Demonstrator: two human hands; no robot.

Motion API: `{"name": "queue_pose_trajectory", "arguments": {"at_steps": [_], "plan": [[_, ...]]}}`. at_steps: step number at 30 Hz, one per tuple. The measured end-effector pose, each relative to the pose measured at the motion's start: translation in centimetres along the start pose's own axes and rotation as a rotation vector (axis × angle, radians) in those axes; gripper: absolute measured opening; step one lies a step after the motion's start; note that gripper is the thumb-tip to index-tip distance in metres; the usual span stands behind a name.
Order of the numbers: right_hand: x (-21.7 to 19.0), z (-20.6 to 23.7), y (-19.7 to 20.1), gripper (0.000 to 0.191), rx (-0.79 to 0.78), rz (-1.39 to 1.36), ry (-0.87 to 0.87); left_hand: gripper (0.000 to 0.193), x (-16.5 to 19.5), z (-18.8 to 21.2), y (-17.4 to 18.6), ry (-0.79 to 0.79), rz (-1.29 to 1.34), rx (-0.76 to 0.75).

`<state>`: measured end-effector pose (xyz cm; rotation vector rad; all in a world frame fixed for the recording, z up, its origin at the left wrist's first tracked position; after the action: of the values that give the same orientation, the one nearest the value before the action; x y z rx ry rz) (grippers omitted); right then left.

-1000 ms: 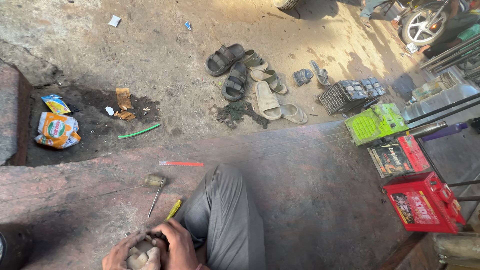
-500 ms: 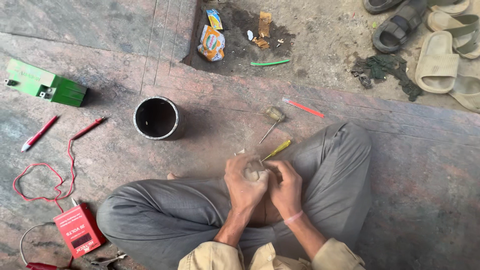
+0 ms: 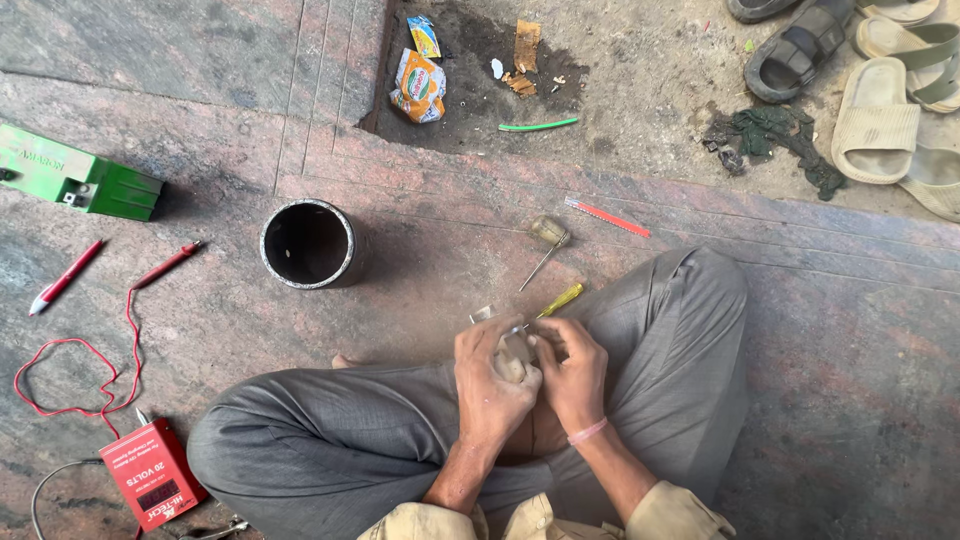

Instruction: The person sits on the ground repairing a small white electrical component, prying it open and working on its parts by hand and with a screwdriver, with a multimeter and hammer lying beside them. They repeatedly turn, open, and reposition the component while testing it.

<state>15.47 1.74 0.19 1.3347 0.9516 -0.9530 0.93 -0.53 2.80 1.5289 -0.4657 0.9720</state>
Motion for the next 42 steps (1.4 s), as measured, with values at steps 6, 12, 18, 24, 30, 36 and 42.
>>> {"name": "queue_pose_trajectory", "arguments": {"at_steps": [6, 12, 18, 24, 30, 36, 42], "plan": [[0.1, 0.0, 0.0, 0.017, -0.007, 0.010, -0.025, 0.062, 0.2, 0.2, -0.1, -0.026, -0.004, -0.053], [-0.6, -0.1, 0.1, 0.014, 0.001, 0.012, 0.016, 0.067, 0.1, 0.3, -0.3, -0.039, -0.011, -0.060], [-0.9, 0.0, 0.2, 0.014, -0.017, 0.006, 0.027, 0.063, -0.2, 0.2, -0.5, 0.003, -0.026, -0.079], [-0.7, -0.1, 0.1, 0.016, -0.025, 0.042, 0.029, 0.064, -0.3, 0.2, -0.6, 0.001, -0.018, -0.068], [-0.7, 0.0, 0.1, 0.017, -0.006, 0.028, 0.054, 0.063, -0.3, 0.2, -0.6, -0.005, -0.022, -0.070], [-0.4, 0.5, 1.3, 0.018, -0.063, -0.025, -0.084, 0.065, -0.3, 0.0, 0.1, 0.021, -0.013, -0.062], [-1.5, 0.9, 1.8, 0.020, -0.057, -0.029, -0.017, 0.063, -0.6, 0.1, 0.0, 0.023, -0.029, -0.074]]}}
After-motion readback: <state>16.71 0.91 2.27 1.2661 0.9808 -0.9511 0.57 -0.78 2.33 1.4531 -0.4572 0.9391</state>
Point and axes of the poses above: each hand's wrist, its own z-axis away from the middle knuckle, its own y-axis out of the back of the hand, x = y × z, the point moved 6 cm from there along -z, towards the middle knuckle, and after that the axes turned 12 degrees about -z, right-handed, at the moved point
